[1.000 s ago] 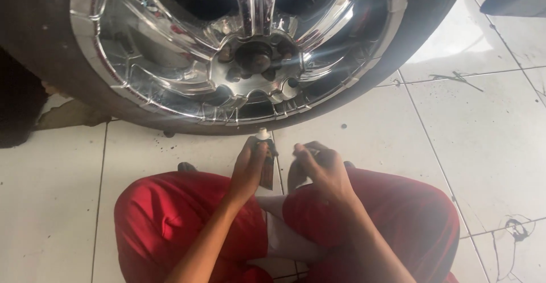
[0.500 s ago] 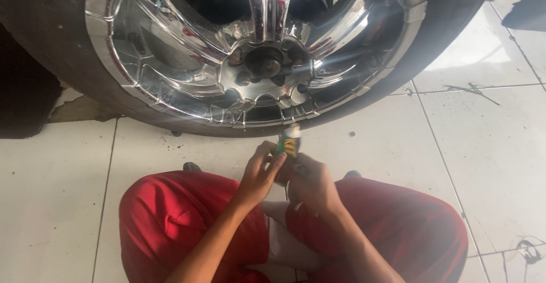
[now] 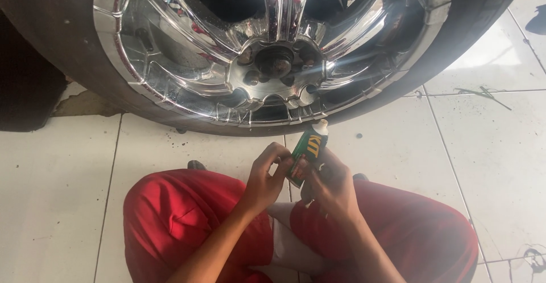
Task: The person sits on the floor and cleans a chrome car wheel. They apply a cleaning liquid from a tube onto a cloth and wipe the wheel's surface, then apply the liquid directly to the wheel and rub it in with their fingers.
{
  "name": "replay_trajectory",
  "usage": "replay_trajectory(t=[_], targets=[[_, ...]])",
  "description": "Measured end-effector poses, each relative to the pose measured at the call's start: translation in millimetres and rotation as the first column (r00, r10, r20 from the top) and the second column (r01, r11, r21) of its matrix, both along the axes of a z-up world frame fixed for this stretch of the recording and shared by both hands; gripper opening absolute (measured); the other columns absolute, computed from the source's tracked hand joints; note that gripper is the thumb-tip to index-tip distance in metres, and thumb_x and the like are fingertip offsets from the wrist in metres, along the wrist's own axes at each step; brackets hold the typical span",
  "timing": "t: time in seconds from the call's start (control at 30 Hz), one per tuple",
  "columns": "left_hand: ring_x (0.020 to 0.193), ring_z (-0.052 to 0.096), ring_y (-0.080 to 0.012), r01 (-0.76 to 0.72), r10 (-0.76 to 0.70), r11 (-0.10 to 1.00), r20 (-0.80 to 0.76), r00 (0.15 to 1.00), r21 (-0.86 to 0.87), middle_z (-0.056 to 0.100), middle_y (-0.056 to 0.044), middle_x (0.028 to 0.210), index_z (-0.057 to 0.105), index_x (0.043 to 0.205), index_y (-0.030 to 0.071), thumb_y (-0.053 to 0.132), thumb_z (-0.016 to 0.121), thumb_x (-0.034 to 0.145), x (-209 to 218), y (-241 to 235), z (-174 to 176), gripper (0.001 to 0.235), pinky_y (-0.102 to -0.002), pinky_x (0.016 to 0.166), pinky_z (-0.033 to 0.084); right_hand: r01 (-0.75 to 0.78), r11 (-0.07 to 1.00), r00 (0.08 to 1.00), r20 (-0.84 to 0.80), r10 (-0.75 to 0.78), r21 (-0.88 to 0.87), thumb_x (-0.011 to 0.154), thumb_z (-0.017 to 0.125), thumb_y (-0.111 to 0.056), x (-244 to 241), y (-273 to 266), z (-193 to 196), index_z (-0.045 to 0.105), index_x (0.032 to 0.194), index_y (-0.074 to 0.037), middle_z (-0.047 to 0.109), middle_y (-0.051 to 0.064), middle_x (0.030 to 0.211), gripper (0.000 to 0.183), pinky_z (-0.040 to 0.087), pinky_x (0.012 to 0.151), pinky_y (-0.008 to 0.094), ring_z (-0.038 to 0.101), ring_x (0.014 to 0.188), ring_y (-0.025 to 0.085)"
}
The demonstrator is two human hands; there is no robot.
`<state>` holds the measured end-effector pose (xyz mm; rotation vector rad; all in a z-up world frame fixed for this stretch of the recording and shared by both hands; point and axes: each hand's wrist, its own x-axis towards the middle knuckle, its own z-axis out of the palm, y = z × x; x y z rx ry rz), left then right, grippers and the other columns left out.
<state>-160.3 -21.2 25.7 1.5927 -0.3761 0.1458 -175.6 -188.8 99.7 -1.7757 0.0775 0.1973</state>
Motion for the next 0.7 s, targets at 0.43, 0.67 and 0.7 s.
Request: replay_trajectory(t=[0.43,0.67,0.7], targets=[[0.095,0.061,-0.0163,0.024,-0.025,0.999,-0.018,1.0,-0.033,0.06,-0.005,0.102,0.059,0.108,0.003,0.018,0.064,0.101,-5,4,18,0.018,-0.032,0.086,0.052,-0.16,0.986,0.98,0.114,0.164,-0.047,0.09,0.067,-0.006,-1,1,-10,0.069,0.1,0.002,0.074,0.008,0.075,0.013,0.055,0.046,0.028,0.068,0.059,0.011],[0.086,0.06,-0.013,0.038,-0.037,0.999,0.007,0.999,-0.039,0.06,-0.006,0.094,0.064,0.101,0.002,0.013,0.064,0.104,-3,8,21,0.012,-0.029,0.079,0.051,-0.269,0.963,0.955,0.127,0.269,-0.022,0.096,0.064,-0.006,2,-3,13,0.068,0.1,0.001,0.074,0.007,0.079,0.009,0.054,0.048,0.027,0.068,0.06,0.009],[0.086,0.06,-0.013,0.038,-0.038,0.998,0.005,0.999,-0.04,0.06,-0.006,0.094,0.064,0.101,0.002,0.013,0.064,0.104,-2,8,19,0.012,-0.029,0.079,0.051,-0.268,0.963,0.955,0.125,0.269,-0.023,0.096,0.064,-0.006,2,-3,14,0.068,0.1,0.001,0.074,0.007,0.079,0.009,0.054,0.048,0.027,0.068,0.06,0.009]])
